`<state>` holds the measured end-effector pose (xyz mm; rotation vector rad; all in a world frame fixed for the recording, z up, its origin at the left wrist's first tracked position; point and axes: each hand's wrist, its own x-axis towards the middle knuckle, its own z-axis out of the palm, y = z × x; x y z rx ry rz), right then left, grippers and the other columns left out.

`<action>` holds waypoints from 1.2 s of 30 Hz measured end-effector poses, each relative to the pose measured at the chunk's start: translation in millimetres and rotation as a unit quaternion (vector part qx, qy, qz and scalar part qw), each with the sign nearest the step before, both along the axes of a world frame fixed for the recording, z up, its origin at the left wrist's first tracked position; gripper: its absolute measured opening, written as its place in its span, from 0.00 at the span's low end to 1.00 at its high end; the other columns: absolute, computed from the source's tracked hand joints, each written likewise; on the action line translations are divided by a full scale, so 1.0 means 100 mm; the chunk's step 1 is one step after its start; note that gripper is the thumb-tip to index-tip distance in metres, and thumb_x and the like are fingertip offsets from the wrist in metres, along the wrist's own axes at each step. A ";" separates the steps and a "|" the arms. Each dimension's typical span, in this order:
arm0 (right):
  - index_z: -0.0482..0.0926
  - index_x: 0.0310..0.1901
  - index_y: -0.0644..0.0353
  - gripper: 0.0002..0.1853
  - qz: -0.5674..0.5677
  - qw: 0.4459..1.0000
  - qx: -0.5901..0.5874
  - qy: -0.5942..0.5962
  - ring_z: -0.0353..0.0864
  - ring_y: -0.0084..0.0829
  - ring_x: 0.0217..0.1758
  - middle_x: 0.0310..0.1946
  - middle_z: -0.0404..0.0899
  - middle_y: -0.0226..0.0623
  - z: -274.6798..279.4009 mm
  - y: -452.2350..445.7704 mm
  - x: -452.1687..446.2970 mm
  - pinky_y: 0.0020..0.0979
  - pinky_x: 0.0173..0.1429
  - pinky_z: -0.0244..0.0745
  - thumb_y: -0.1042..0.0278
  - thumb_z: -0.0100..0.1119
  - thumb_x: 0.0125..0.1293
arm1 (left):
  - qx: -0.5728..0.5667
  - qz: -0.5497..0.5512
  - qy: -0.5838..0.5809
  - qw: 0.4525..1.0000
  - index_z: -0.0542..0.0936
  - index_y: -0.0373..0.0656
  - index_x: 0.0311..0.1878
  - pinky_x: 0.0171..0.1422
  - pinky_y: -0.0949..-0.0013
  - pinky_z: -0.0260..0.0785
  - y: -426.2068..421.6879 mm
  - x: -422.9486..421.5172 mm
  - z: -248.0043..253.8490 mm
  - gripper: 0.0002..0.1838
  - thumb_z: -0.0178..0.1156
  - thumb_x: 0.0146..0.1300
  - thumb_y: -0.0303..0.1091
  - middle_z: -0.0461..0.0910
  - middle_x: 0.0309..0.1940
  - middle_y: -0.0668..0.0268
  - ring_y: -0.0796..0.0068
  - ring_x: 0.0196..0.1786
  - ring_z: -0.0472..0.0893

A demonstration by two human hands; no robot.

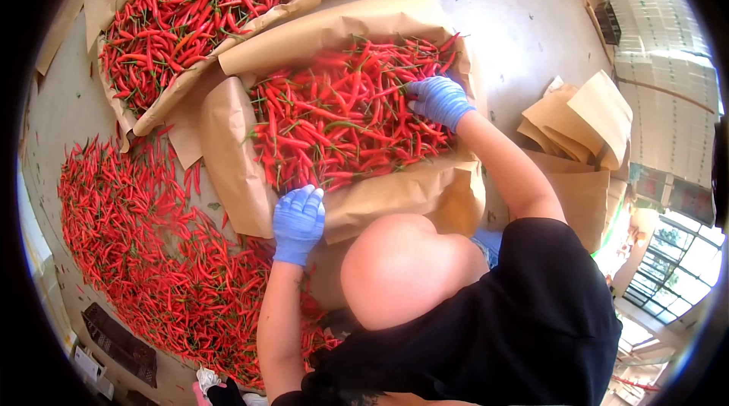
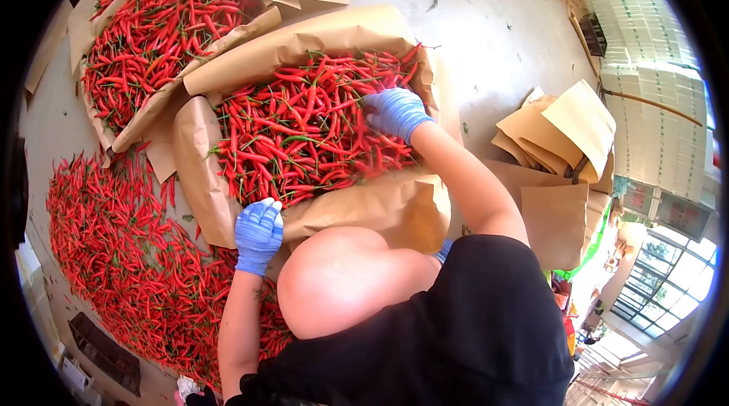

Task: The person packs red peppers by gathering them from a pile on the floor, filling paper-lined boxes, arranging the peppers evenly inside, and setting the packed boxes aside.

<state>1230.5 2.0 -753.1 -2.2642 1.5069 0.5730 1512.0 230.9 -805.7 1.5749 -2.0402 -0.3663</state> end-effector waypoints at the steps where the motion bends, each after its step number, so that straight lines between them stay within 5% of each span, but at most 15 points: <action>1: 0.79 0.42 0.50 0.13 0.013 1.000 -0.010 0.013 0.80 0.43 0.37 0.31 0.80 0.43 -0.06 -0.01 -0.01 0.42 0.44 0.74 0.57 0.54 0.57 | 0.001 0.006 0.002 1.000 0.80 0.45 0.41 0.46 0.60 0.68 0.00 0.00 -0.01 0.12 0.57 0.51 0.32 0.78 0.39 0.63 0.63 0.41 0.77; 5: 0.79 0.38 0.54 0.10 -0.061 0.988 -0.049 -0.132 0.79 0.46 0.38 0.32 0.80 0.45 -0.14 0.02 -0.13 0.42 0.45 0.73 0.60 0.54 0.59 | -0.001 0.010 0.003 1.000 0.80 0.45 0.41 0.46 0.60 0.68 0.03 0.01 -0.05 0.13 0.57 0.51 0.32 0.78 0.40 0.63 0.63 0.41 0.77; 13: 0.76 0.38 0.56 0.08 -0.139 0.969 -0.055 -0.197 0.78 0.48 0.39 0.33 0.79 0.47 -0.01 0.02 -0.18 0.43 0.44 0.72 0.63 0.53 0.62 | -0.005 0.010 0.011 1.000 0.79 0.45 0.42 0.46 0.60 0.68 0.00 0.02 0.02 0.13 0.58 0.51 0.32 0.78 0.40 0.62 0.63 0.41 0.77; 16: 0.76 0.36 0.59 0.03 -0.188 0.886 -0.115 -0.408 0.78 0.31 0.29 0.29 0.79 0.39 0.37 0.22 0.15 0.31 0.38 0.73 0.71 0.56 0.62 | -0.017 -0.004 -0.004 1.000 0.79 0.45 0.42 0.47 0.60 0.69 0.13 -0.02 0.04 0.13 0.58 0.51 0.32 0.78 0.41 0.63 0.64 0.42 0.77; 18: 0.76 0.37 0.59 0.03 -0.271 0.783 -0.018 -0.560 0.74 0.23 0.30 0.29 0.78 0.33 0.72 0.55 0.63 0.26 0.37 0.72 0.73 0.56 0.62 | 0.021 -0.088 -0.010 0.996 0.79 0.46 0.41 0.48 0.60 0.69 0.31 -0.08 0.02 0.13 0.57 0.51 0.32 0.78 0.41 0.63 0.64 0.42 0.77; 20: 0.76 0.45 0.57 0.10 -0.060 0.824 0.164 -0.540 0.74 0.24 0.32 0.31 0.77 0.32 0.78 0.90 0.98 0.28 0.39 0.73 0.73 0.56 0.62 | -0.009 -0.102 -0.012 0.995 0.78 0.46 0.41 0.48 0.59 0.70 0.43 -0.13 0.14 0.13 0.56 0.51 0.32 0.77 0.41 0.63 0.64 0.39 0.77; 22: 0.75 0.54 0.53 0.19 -0.033 0.723 0.542 -0.428 0.77 0.24 0.39 0.38 0.80 0.34 0.61 1.09 1.25 0.28 0.46 0.73 0.73 0.58 0.59 | 0.029 -0.222 0.002 0.975 0.76 0.46 0.43 0.47 0.60 0.70 0.64 -0.12 0.22 0.14 0.55 0.51 0.34 0.76 0.40 0.63 0.65 0.37 0.76; 24: 0.74 0.57 0.50 0.25 0.155 0.850 0.457 -0.211 0.78 0.25 0.42 0.43 0.81 0.36 0.56 0.93 1.37 0.29 0.48 0.74 0.75 0.60 0.55 | 0.098 -0.267 0.015 0.958 0.76 0.46 0.44 0.48 0.59 0.70 0.75 -0.17 0.27 0.15 0.55 0.51 0.34 0.76 0.41 0.63 0.65 0.37 0.76; 26: 0.77 0.53 0.55 0.22 0.101 0.800 0.474 -0.353 0.78 0.26 0.50 0.46 0.80 0.37 0.49 0.74 1.21 0.29 0.54 0.73 0.77 0.60 0.54 | 0.170 -0.302 0.032 0.937 0.75 0.47 0.45 0.48 0.59 0.69 0.72 -0.19 0.32 0.16 0.55 0.51 0.35 0.76 0.42 0.63 0.65 0.37 0.75; 28: 0.79 0.47 0.60 0.14 0.044 0.839 0.319 -0.438 0.78 0.25 0.49 0.43 0.81 0.36 0.46 0.52 1.14 0.28 0.54 0.74 0.75 0.61 0.57 | 0.165 -0.218 0.089 0.958 0.75 0.47 0.47 0.49 0.56 0.69 0.50 -0.17 0.34 0.16 0.55 0.52 0.35 0.75 0.44 0.63 0.64 0.40 0.76; 29: 0.79 0.46 0.61 0.14 -0.091 0.831 0.286 -0.468 0.79 0.25 0.46 0.40 0.81 0.37 0.47 0.43 1.18 0.27 0.51 0.75 0.76 0.62 0.56 | 0.039 -0.174 0.033 0.983 0.75 0.47 0.46 0.52 0.56 0.67 0.37 -0.19 0.22 0.17 0.56 0.52 0.37 0.75 0.44 0.62 0.62 0.43 0.75; 30: 0.80 0.45 0.53 0.16 0.004 0.909 0.103 -0.403 0.78 0.34 0.51 0.43 0.80 0.35 0.48 0.28 1.21 0.36 0.55 0.72 0.61 0.63 0.54 | -0.015 -0.129 -0.022 0.991 0.75 0.47 0.48 0.55 0.55 0.64 0.12 -0.23 0.19 0.18 0.57 0.52 0.39 0.74 0.46 0.62 0.61 0.48 0.73; 32: 0.76 0.52 0.43 0.24 0.242 0.930 -0.140 -0.238 0.67 0.39 0.62 0.56 0.72 0.35 0.14 0.18 1.15 0.49 0.63 0.60 0.46 0.60 0.54 | -0.034 -0.031 -0.129 0.991 0.74 0.49 0.53 0.63 0.51 0.58 -0.43 -0.26 0.29 0.23 0.58 0.52 0.43 0.70 0.54 0.62 0.57 0.59 0.68; 34: 0.71 0.57 0.35 0.30 0.312 0.925 -0.168 -0.136 0.56 0.41 0.68 0.64 0.61 0.33 -0.13 0.14 0.96 0.56 0.67 0.46 0.37 0.55 0.52 | 0.105 0.006 -0.186 0.977 0.68 0.49 0.61 0.67 0.49 0.50 -0.79 -0.08 0.28 0.33 0.58 0.53 0.51 0.61 0.64 0.61 0.56 0.68 0.57; 36: 0.67 0.60 0.33 0.32 0.245 0.940 -0.222 -0.089 0.55 0.41 0.69 0.63 0.62 0.34 -0.12 -0.02 0.73 0.54 0.67 0.44 0.36 0.55 0.51 | 0.148 0.079 -0.219 0.961 0.62 0.50 0.66 0.68 0.50 0.49 -1.05 0.17 0.14 0.40 0.56 0.52 0.59 0.53 0.69 0.60 0.57 0.71 0.51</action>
